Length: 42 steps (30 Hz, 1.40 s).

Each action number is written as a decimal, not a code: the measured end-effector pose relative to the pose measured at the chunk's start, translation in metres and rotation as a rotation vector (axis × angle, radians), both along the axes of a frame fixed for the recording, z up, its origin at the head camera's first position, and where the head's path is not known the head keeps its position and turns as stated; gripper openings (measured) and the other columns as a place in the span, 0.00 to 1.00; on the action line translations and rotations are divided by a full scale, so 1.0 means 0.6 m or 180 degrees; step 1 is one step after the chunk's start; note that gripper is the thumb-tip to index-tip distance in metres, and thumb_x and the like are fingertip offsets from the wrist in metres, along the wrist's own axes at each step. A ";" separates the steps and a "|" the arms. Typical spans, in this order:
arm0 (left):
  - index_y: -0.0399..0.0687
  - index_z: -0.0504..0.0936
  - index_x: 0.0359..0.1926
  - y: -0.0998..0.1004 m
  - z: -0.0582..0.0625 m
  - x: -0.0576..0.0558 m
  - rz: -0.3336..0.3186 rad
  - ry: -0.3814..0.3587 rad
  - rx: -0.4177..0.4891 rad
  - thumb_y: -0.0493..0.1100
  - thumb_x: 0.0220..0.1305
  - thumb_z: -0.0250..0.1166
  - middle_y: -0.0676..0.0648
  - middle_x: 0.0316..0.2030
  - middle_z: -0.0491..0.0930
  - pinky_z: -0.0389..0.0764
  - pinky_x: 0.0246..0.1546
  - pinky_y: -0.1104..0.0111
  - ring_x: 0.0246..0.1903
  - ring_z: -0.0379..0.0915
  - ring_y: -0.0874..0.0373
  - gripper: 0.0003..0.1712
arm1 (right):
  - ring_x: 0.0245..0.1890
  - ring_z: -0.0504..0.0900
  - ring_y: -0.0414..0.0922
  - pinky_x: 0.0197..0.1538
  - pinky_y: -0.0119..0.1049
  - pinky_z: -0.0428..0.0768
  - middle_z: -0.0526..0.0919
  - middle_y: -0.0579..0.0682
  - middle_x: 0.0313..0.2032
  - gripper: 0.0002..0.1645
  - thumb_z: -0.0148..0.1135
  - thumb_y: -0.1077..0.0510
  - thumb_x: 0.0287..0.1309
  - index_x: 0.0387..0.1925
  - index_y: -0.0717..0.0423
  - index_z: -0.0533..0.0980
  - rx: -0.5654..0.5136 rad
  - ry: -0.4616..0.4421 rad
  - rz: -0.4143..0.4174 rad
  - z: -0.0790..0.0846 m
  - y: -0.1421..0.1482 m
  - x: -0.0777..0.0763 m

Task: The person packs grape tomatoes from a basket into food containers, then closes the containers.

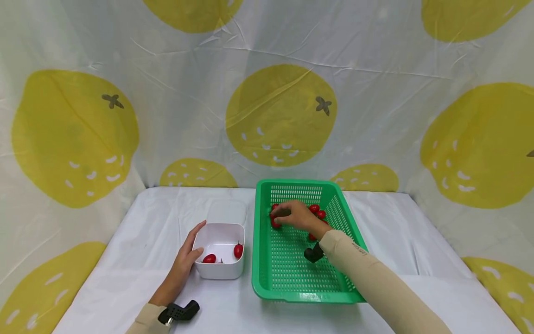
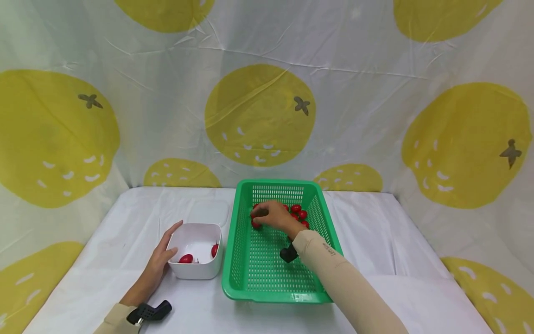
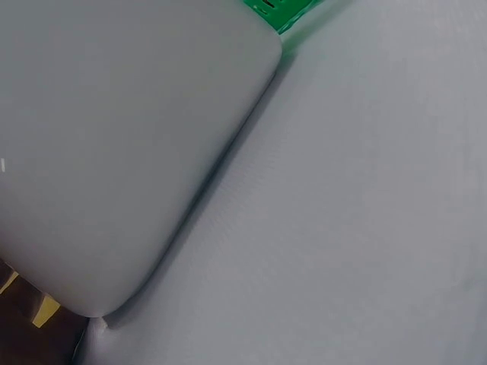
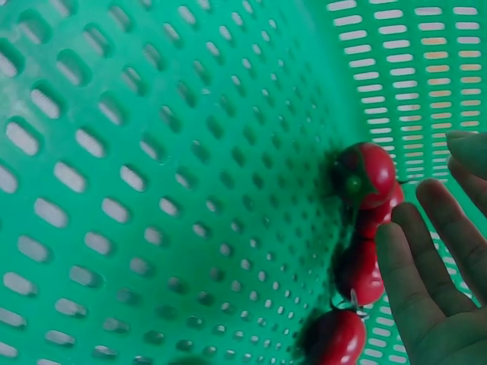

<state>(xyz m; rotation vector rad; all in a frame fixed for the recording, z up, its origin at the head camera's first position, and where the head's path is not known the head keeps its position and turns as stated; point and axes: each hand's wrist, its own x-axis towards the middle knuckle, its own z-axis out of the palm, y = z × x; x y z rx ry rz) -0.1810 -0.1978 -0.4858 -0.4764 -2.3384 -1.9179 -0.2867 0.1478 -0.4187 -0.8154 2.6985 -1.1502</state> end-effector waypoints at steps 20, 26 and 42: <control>0.57 0.54 0.74 0.002 -0.002 0.001 -0.0025 0.0081 0.0019 0.37 0.65 0.46 0.49 0.74 0.49 0.33 0.63 0.32 0.72 0.36 0.49 0.36 | 0.43 0.82 0.49 0.46 0.38 0.79 0.85 0.52 0.42 0.12 0.68 0.63 0.55 0.43 0.59 0.83 0.0237 0.0097 0.0275 -0.027 -0.004 0.007; 0.55 0.54 0.74 0.001 -0.002 0.001 -0.0006 0.0067 0.0040 0.36 0.65 0.46 0.52 0.73 0.50 0.34 0.64 0.34 0.71 0.40 0.59 0.36 | 0.42 0.82 0.50 0.42 0.34 0.79 0.85 0.51 0.43 0.12 0.68 0.64 0.53 0.42 0.59 0.84 0.0343 0.0069 0.0312 -0.027 -0.010 0.009; 0.56 0.53 0.74 0.000 -0.001 0.001 -0.0016 0.0045 0.0009 0.37 0.66 0.45 0.53 0.73 0.49 0.33 0.64 0.34 0.72 0.38 0.54 0.36 | 0.52 0.76 0.49 0.50 0.43 0.78 0.84 0.48 0.46 0.14 0.70 0.63 0.53 0.44 0.55 0.84 0.0632 0.0031 0.0169 -0.023 -0.013 0.012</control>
